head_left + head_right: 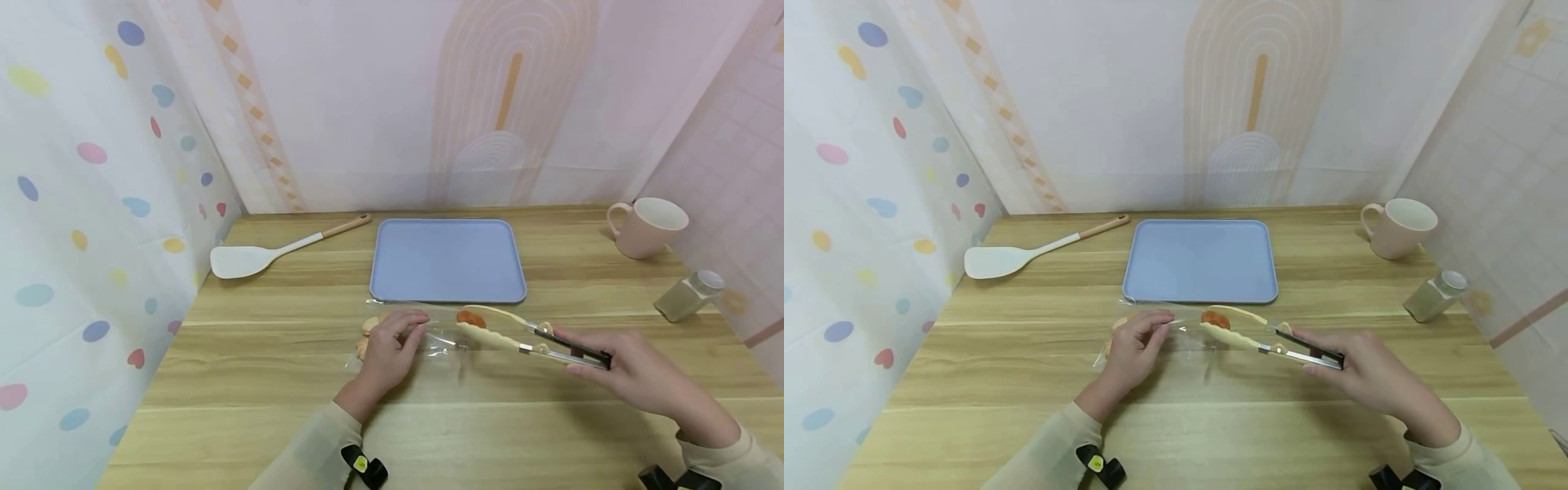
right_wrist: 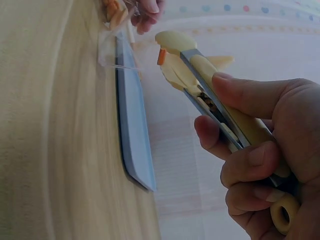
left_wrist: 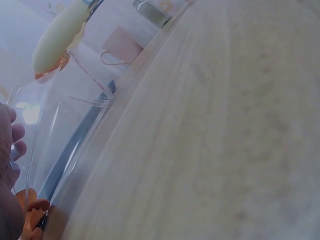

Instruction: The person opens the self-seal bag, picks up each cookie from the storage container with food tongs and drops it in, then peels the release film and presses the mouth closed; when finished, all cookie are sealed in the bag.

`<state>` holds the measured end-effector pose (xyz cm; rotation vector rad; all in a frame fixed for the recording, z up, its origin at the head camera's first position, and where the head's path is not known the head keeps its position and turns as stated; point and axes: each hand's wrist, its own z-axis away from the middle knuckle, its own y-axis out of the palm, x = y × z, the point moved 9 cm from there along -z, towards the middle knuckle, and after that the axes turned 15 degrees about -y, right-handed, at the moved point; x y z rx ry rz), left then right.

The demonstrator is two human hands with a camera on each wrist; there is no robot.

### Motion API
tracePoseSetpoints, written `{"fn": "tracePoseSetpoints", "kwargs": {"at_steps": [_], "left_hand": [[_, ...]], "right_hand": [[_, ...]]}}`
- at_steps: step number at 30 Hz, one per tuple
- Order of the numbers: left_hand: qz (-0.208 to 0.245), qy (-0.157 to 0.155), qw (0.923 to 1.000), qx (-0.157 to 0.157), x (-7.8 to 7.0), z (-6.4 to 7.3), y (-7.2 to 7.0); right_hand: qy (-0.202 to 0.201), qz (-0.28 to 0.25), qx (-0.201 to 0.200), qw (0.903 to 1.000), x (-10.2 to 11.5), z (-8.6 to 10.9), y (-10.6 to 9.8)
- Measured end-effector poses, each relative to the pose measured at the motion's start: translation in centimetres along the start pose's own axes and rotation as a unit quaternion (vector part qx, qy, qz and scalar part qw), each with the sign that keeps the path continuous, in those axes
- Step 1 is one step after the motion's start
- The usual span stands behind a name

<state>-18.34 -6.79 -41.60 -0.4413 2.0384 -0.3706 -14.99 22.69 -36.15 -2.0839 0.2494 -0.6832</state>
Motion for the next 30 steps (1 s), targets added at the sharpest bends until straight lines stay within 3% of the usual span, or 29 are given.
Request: {"fn": "tracePoseSetpoints", "kwargs": {"at_steps": [6,22,30], "left_hand": [[0.019,0.018,0.9995,-0.018,-0.2,-0.2,-0.6],[0.040,0.017,0.9991,-0.003,-0.5,-0.1,-0.4],[0.033,0.049,0.9981,-0.017,-1.4,0.0,-0.7]], "right_hand": [[-0.022,-0.020,0.013,0.9995,0.4,-0.2,1.4],[0.055,-0.050,0.090,0.9932,-1.6,-3.7,7.1],[0.012,-0.076,0.094,0.9926,-0.8,-6.0,9.5]]}}
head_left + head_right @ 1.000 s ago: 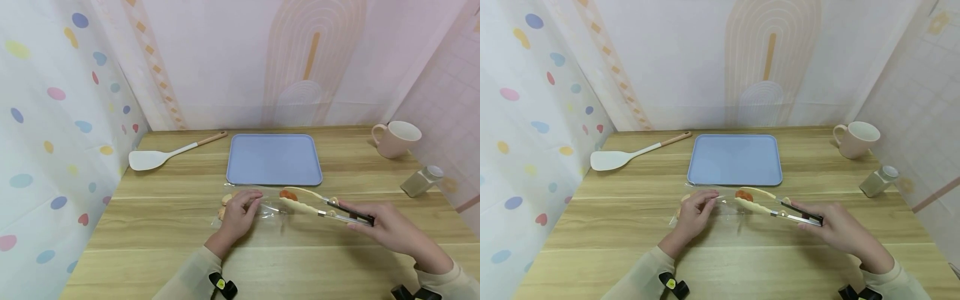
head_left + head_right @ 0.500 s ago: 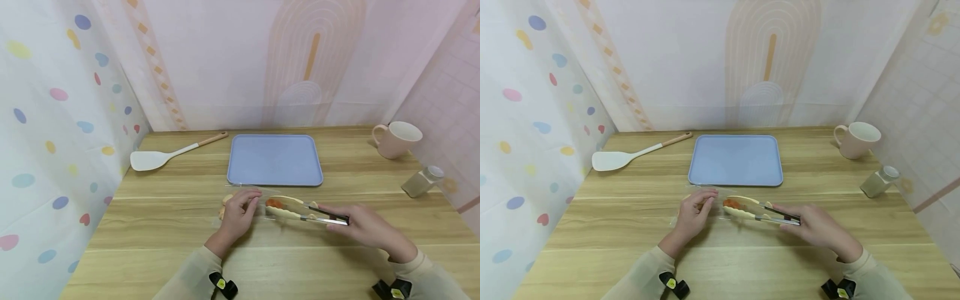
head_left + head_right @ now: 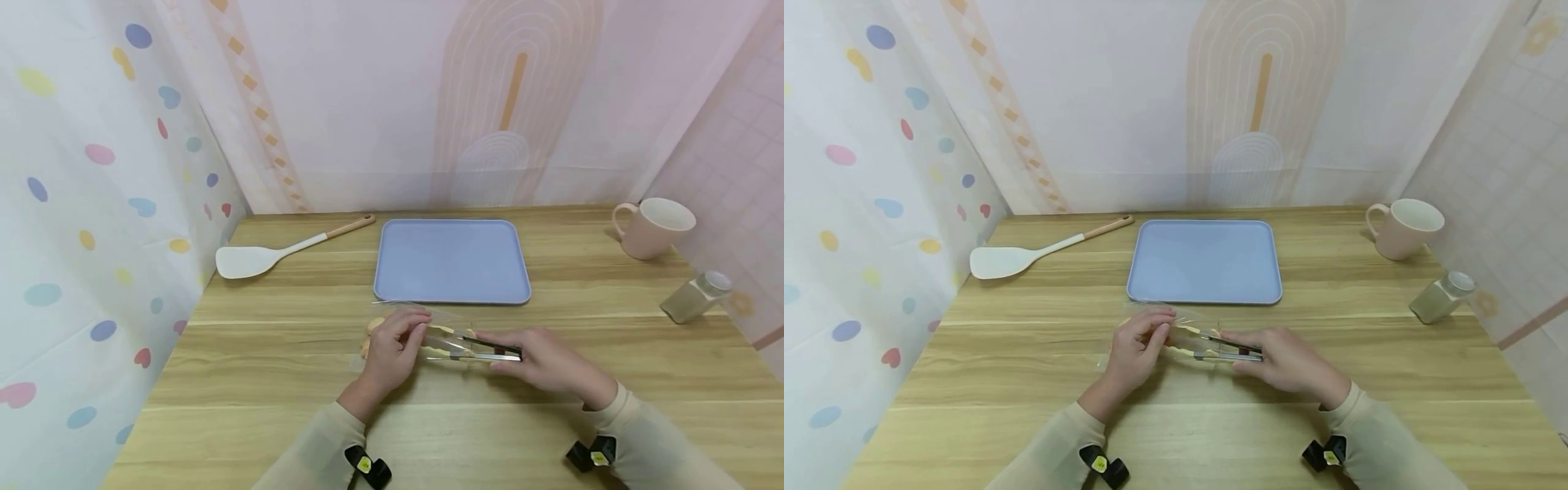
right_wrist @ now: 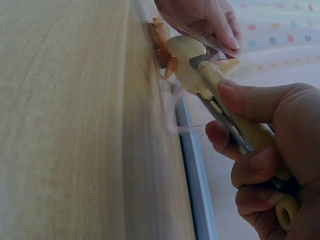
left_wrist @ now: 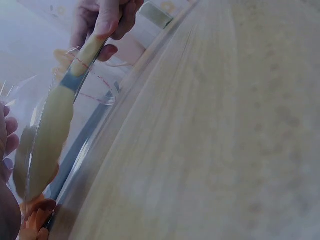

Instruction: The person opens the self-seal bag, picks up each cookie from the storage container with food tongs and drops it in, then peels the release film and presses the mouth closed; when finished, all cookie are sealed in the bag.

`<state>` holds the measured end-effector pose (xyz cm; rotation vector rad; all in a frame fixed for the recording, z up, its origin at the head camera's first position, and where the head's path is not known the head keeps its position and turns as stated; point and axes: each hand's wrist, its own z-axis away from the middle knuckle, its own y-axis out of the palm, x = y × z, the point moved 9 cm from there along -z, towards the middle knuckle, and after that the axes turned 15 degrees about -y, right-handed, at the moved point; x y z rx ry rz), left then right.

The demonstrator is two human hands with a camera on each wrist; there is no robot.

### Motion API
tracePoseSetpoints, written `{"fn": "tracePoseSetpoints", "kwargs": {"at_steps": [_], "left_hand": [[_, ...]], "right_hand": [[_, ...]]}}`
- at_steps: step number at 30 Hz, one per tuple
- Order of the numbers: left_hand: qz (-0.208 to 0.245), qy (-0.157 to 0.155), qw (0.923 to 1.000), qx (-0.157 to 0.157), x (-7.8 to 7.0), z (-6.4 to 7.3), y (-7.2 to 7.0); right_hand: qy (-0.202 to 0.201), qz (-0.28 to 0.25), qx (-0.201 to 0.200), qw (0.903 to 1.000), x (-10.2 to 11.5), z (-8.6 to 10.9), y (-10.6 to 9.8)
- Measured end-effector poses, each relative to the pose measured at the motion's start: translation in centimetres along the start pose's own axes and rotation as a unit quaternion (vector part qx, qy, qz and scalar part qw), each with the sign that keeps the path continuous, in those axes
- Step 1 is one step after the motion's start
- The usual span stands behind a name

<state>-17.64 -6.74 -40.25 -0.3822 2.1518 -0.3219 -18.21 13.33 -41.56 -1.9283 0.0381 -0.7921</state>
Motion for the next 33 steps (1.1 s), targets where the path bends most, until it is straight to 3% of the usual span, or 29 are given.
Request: {"fn": "tracePoseSetpoints", "kwargs": {"at_steps": [6,12,17,27,33], "left_hand": [[-0.004,0.010,0.9999,-0.003,-0.2,0.0,-0.1],[-0.001,0.010,0.9999,-0.006,-0.2,0.0,-0.1],[0.005,0.001,1.0000,-0.004,0.0,0.0,-0.1],[0.003,-0.004,1.0000,-0.006,0.3,0.1,-0.1],[0.002,-0.007,1.0000,-0.005,0.4,0.1,0.0]], "right_hand": [[-0.024,0.007,-0.005,0.9997,0.3,-0.5,0.1],[-0.022,-0.013,-0.007,0.9996,0.2,0.5,-0.5],[-0.003,-0.022,-0.015,0.9996,0.2,2.3,-1.7],[-0.018,-0.002,-0.080,0.9967,0.9,7.0,-5.5],[0.037,0.033,-0.117,0.9919,-0.7,9.8,-7.9]]}}
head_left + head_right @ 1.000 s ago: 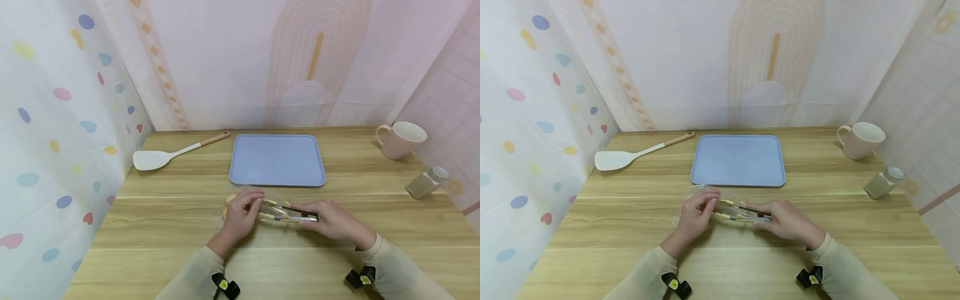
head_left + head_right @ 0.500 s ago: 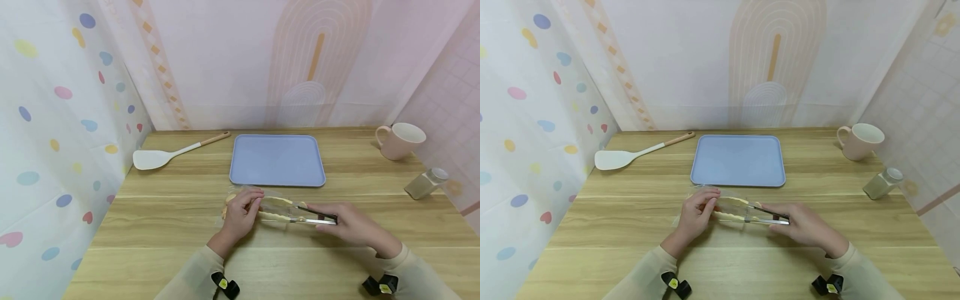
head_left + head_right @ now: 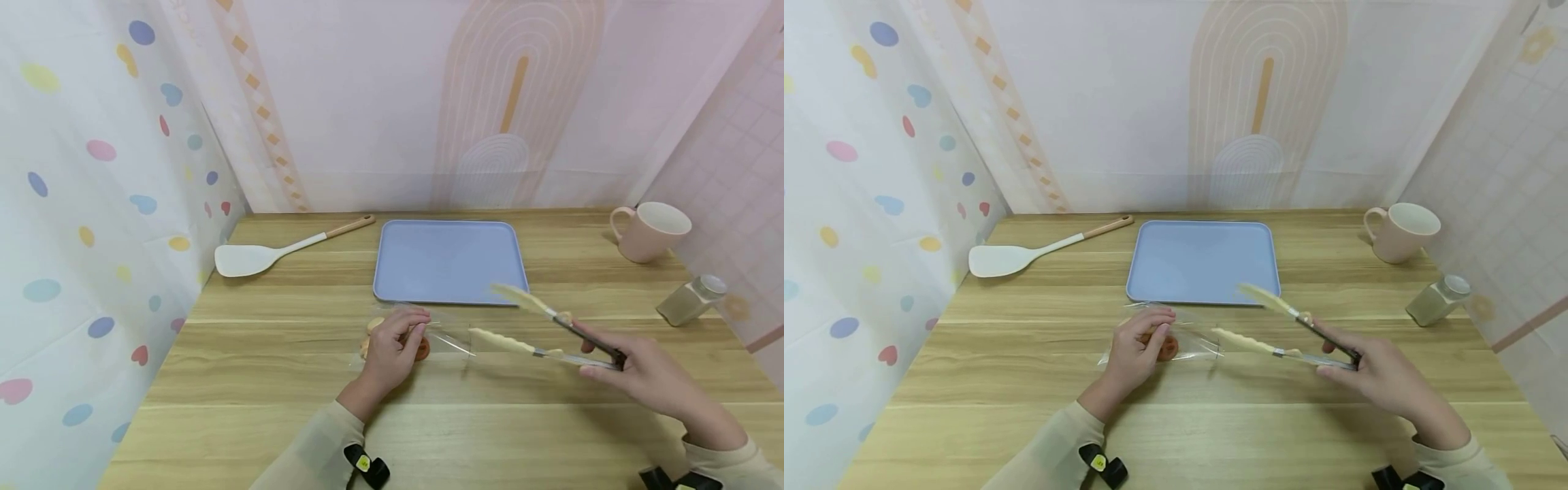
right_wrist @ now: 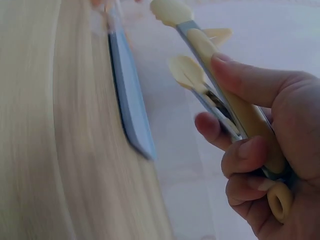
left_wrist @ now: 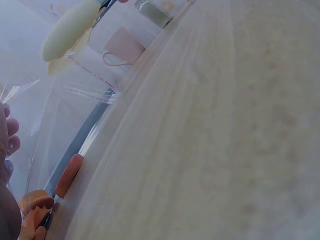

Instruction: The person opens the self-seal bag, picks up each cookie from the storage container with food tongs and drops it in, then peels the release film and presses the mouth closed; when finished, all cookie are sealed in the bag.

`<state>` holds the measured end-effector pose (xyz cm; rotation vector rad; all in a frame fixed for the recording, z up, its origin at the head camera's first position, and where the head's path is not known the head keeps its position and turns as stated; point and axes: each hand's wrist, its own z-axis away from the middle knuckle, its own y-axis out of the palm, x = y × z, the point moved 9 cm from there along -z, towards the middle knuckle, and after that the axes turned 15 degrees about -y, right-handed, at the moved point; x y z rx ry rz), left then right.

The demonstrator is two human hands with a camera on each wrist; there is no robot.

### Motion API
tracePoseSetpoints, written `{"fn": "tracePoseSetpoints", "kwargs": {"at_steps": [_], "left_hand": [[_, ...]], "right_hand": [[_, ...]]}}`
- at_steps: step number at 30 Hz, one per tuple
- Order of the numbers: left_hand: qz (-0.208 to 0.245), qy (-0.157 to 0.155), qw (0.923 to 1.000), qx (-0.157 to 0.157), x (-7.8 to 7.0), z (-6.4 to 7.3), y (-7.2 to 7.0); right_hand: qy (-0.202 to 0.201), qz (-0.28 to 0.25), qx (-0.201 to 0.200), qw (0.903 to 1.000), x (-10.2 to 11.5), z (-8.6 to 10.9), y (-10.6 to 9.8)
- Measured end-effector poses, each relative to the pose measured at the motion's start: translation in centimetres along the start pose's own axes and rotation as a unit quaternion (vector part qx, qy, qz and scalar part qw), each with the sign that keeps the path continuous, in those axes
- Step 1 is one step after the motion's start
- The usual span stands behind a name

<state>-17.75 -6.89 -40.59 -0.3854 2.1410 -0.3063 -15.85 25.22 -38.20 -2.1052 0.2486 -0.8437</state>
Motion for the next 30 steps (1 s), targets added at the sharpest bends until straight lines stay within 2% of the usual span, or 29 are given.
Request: {"fn": "tracePoseSetpoints", "kwargs": {"at_steps": [5,8,16,18,21,26,30], "left_hand": [[-0.002,0.002,1.0000,0.000,0.0,0.0,0.0],[-0.002,0.002,1.0000,0.000,0.0,0.0,0.0],[-0.002,0.002,1.0000,-0.001,0.1,0.1,0.1],[-0.002,0.003,1.0000,-0.001,0.2,0.1,0.1],[-0.002,0.005,1.0000,0.000,0.1,0.1,0.1],[-0.002,0.002,1.0000,0.002,0.1,0.1,0.1],[-0.003,-0.001,1.0000,0.003,0.2,0.1,0.1]], "right_hand": [[0.059,0.045,-0.042,0.9964,-3.0,0.9,-1.3],[0.091,0.054,-0.063,0.9924,-4.7,1.5,-1.9],[0.196,0.080,-0.079,0.9742,-7.8,3.2,-3.0],[0.206,0.084,-0.088,0.9710,-8.1,3.5,-3.2],[0.199,0.081,-0.114,0.9698,-8.2,3.7,-3.5],[0.190,0.059,-0.173,0.9646,-8.6,4.1,-3.9],[0.197,0.042,-0.202,0.9584,-8.9,4.4,-4.0]]}}
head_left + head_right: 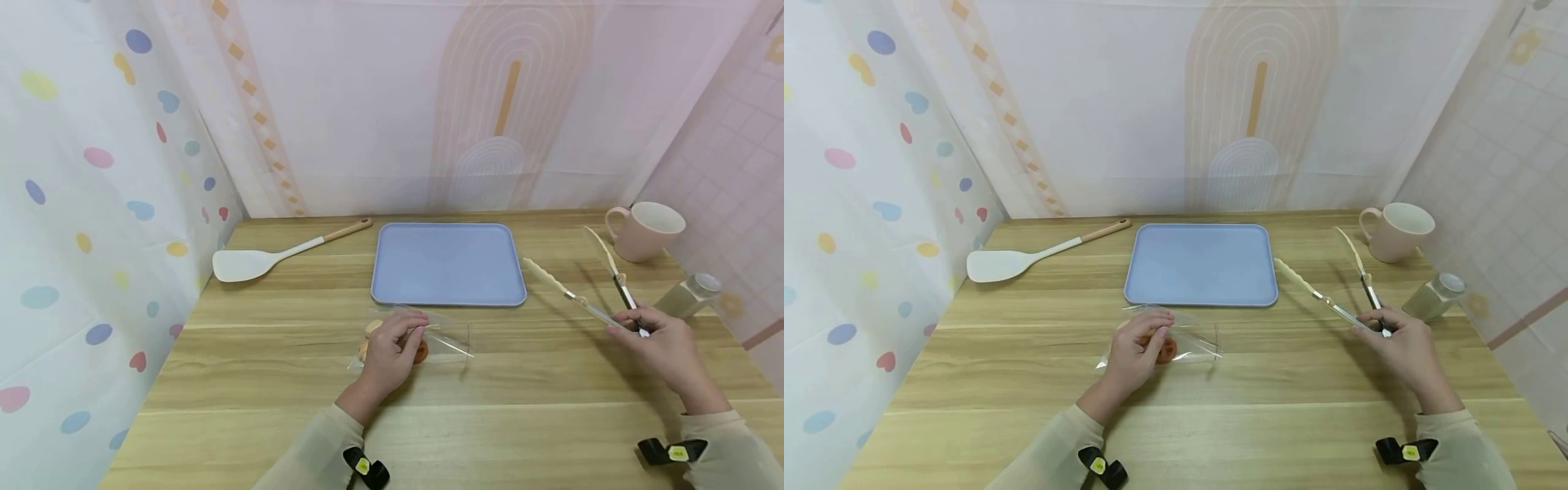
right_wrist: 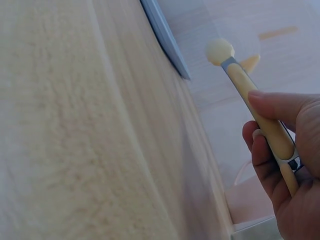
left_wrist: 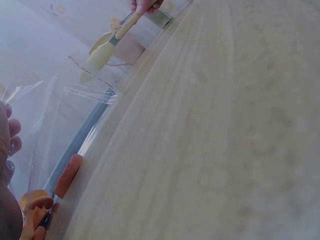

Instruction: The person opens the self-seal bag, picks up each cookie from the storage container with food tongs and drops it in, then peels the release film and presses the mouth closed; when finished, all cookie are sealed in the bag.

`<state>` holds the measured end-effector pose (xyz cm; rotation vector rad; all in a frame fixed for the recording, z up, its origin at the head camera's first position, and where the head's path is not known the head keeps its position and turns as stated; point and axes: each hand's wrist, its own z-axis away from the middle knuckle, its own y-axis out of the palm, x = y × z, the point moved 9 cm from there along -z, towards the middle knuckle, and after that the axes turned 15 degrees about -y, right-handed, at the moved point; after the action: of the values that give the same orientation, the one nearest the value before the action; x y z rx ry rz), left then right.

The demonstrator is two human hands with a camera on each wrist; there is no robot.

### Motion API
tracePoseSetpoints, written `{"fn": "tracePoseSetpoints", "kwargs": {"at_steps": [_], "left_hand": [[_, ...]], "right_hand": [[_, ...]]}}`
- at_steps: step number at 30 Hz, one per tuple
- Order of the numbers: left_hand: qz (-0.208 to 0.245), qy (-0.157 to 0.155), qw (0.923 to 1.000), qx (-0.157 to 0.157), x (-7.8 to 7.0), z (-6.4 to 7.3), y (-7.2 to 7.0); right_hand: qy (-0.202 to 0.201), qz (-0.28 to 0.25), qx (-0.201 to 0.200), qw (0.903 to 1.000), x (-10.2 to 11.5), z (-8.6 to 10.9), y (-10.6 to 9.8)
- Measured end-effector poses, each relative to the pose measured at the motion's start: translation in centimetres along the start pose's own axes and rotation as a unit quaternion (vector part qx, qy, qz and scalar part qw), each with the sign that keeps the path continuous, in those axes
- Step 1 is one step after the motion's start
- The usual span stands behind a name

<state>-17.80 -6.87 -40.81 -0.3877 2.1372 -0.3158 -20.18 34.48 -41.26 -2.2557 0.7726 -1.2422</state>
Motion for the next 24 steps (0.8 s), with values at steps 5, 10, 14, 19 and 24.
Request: {"fn": "tracePoseSetpoints", "kwargs": {"at_steps": [5,10,14,19,24], "left_hand": [[0.003,0.001,1.0000,0.000,0.1,0.0,0.1],[0.002,0.006,1.0000,-0.003,0.2,0.1,0.1],[0.001,0.006,1.0000,-0.003,0.3,0.1,0.1],[0.001,0.005,1.0000,-0.001,0.4,0.1,0.2],[0.005,0.007,1.0000,-0.001,0.3,0.1,0.2]], "right_hand": [[0.019,-0.015,0.009,0.9997,-0.7,0.2,0.4],[0.040,-0.019,0.031,0.9985,-1.8,0.5,1.1],[0.043,-0.008,0.049,0.9978,-2.1,0.4,1.4],[0.041,0.042,0.077,0.9953,-1.8,0.3,1.4],[0.015,0.093,0.089,0.9916,-1.2,0.1,1.5]]}}
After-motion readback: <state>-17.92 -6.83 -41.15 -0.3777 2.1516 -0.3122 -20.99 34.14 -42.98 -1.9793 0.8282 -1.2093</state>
